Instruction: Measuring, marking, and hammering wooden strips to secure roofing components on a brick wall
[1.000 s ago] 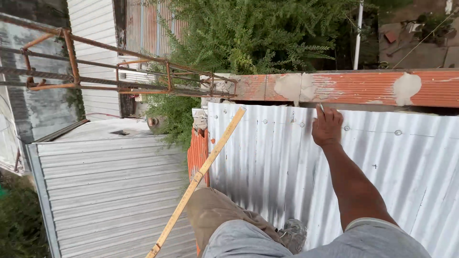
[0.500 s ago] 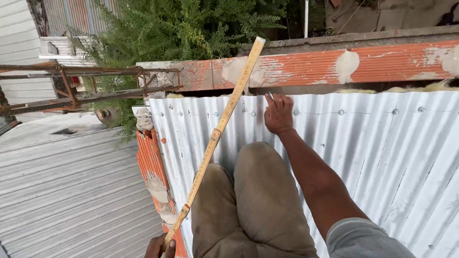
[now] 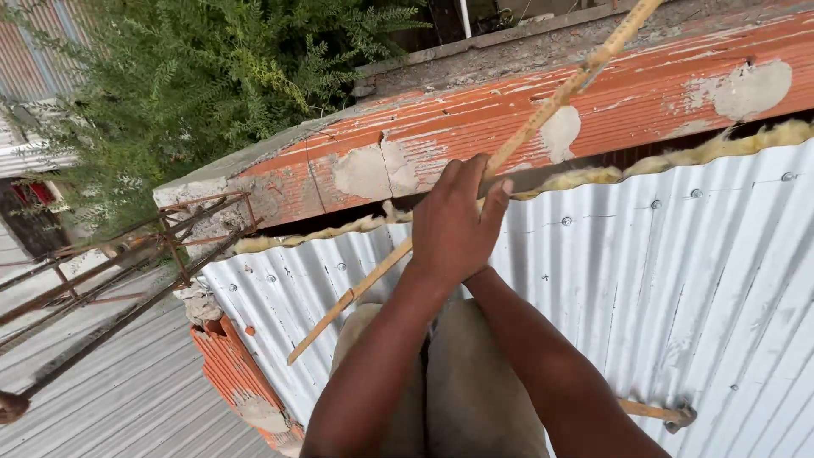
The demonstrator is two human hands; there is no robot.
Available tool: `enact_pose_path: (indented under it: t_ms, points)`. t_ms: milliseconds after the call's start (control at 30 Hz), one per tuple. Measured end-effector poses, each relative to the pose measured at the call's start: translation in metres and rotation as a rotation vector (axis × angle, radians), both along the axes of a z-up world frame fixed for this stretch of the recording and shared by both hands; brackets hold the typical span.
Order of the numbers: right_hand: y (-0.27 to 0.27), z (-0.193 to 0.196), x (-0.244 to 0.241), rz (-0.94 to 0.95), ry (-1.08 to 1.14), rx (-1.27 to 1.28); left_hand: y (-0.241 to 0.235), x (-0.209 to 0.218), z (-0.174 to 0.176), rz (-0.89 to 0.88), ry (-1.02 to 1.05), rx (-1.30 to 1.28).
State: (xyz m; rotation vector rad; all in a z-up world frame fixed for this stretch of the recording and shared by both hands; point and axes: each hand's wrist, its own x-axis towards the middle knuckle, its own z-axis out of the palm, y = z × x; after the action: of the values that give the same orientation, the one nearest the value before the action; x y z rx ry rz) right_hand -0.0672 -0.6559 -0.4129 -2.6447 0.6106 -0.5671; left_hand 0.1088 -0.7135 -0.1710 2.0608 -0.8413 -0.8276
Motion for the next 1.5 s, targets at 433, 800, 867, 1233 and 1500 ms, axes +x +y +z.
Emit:
enact_pose_path:
  t_ms: [433, 800, 867, 1233, 1500]
  points:
    - [0.002, -0.013, 0.001, 0.068, 0.082, -0.006, -0.072, 0.089, -0.187, -0.208, -0.579, -0.33]
    - [0.007, -0.01, -0.001, 0.085, 0.067, 0.038, 0.136, 0.212, -0.377, -0.266, -0.271, 0.293]
    - [0.006, -0.011, 0.001, 0.079, 0.065, 0.034, 0.144, 0.215, -0.373, -0.222, -0.233, 0.306]
    - [-0.175, 0.014, 0.13, -0.038, 0.316, 0.057, 0.141, 0.207, -0.353, -0.267, -0.582, 0.249]
    - [-0.222, -0.099, 0.135, 0.178, 0.683, 0.496, 0.138, 0.211, -0.338, -0.214, -0.539, 0.268]
